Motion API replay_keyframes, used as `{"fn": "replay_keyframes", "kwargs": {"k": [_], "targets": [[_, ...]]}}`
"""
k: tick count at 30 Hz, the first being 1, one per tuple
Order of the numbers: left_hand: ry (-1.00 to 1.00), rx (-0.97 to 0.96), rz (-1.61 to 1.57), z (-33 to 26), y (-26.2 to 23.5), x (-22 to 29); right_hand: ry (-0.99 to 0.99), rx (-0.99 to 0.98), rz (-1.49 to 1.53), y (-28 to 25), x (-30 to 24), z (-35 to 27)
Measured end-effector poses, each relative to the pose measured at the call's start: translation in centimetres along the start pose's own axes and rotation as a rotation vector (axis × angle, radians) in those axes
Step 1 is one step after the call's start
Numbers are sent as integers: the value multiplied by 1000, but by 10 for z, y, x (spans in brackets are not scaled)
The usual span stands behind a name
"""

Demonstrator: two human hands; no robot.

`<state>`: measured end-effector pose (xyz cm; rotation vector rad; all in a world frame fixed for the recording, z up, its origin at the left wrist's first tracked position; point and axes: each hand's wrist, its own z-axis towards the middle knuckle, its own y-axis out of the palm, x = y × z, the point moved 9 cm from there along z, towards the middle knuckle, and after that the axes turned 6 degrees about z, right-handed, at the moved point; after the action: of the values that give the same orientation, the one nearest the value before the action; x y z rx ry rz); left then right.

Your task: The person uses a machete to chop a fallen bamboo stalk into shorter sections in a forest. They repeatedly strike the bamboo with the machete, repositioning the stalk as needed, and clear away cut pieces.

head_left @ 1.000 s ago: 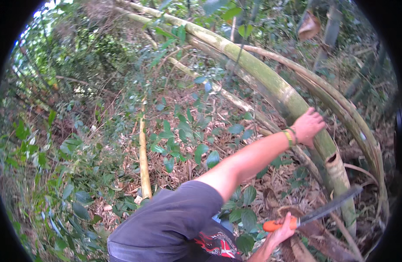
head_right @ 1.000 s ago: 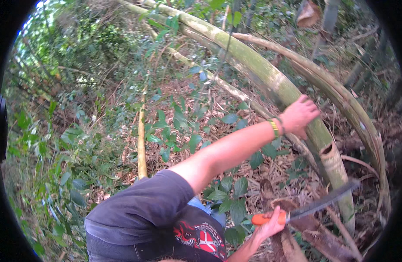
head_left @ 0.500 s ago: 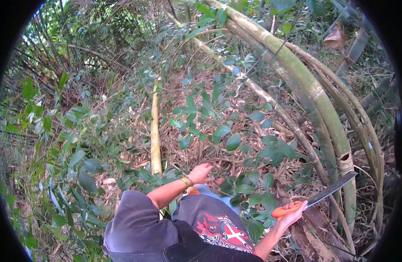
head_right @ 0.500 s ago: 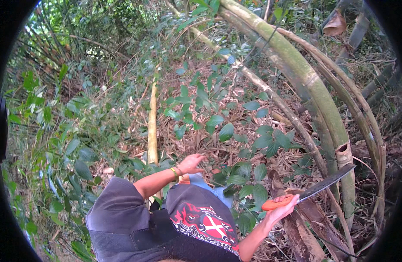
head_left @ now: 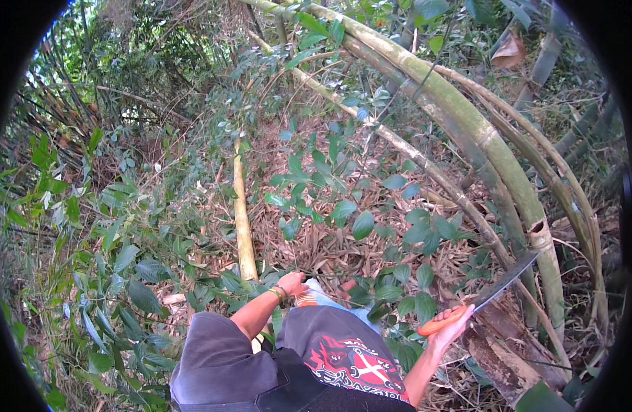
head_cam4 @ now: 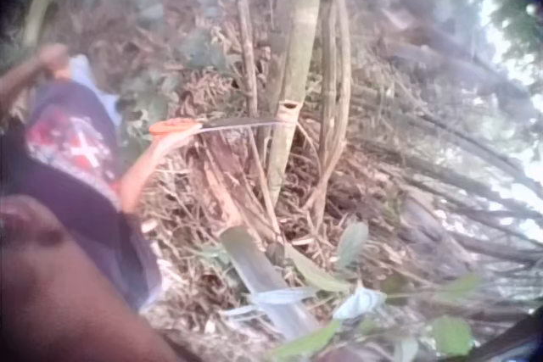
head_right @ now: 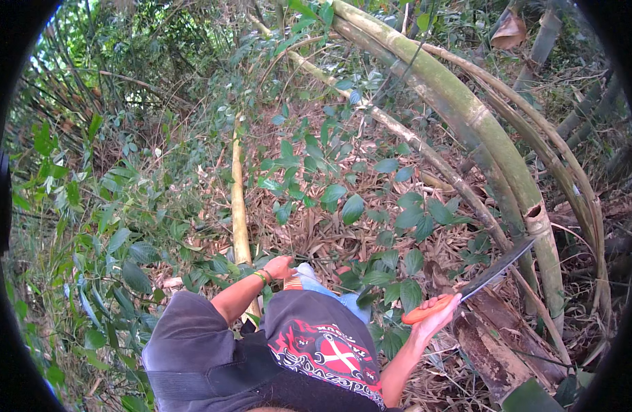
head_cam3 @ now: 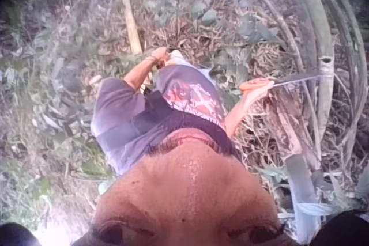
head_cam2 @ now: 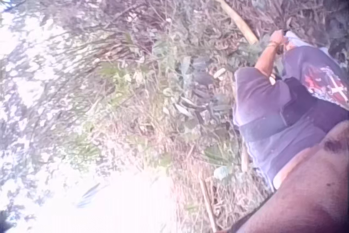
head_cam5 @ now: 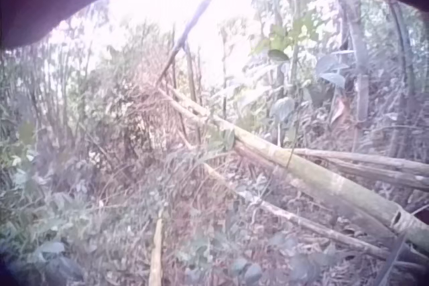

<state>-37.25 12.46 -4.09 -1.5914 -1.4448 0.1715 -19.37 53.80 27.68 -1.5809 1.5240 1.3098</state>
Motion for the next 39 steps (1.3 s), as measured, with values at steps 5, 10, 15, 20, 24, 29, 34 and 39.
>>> {"fn": "replay_keyframes", "kwargs": {"k": [5,10,15,20,24,29,34,39], "targets": [[67,-27,68,28,-24,36,18,-2,40,-26,18,-9],[171,-51,103,42,-35,68,14,31,43,-41,33,-31],[240,-86,100,47,-33,88,58,88,3,-60,63,-40],[265,-96,67,42,-33,105,57,91,-3,-68,80,-36],[236,-181,84,49,-13,93,17,68,-109,-40,44,-25],[271,-151,40,67,-5,81,-679,-43,-196,33,-169,-13],[142,-161,-38,66,-14,47,-1468,-36,-147,102,-402,-116],[67,-127,-25,53,-1,5,-1538,-166,264,91,-379,-67]]}}
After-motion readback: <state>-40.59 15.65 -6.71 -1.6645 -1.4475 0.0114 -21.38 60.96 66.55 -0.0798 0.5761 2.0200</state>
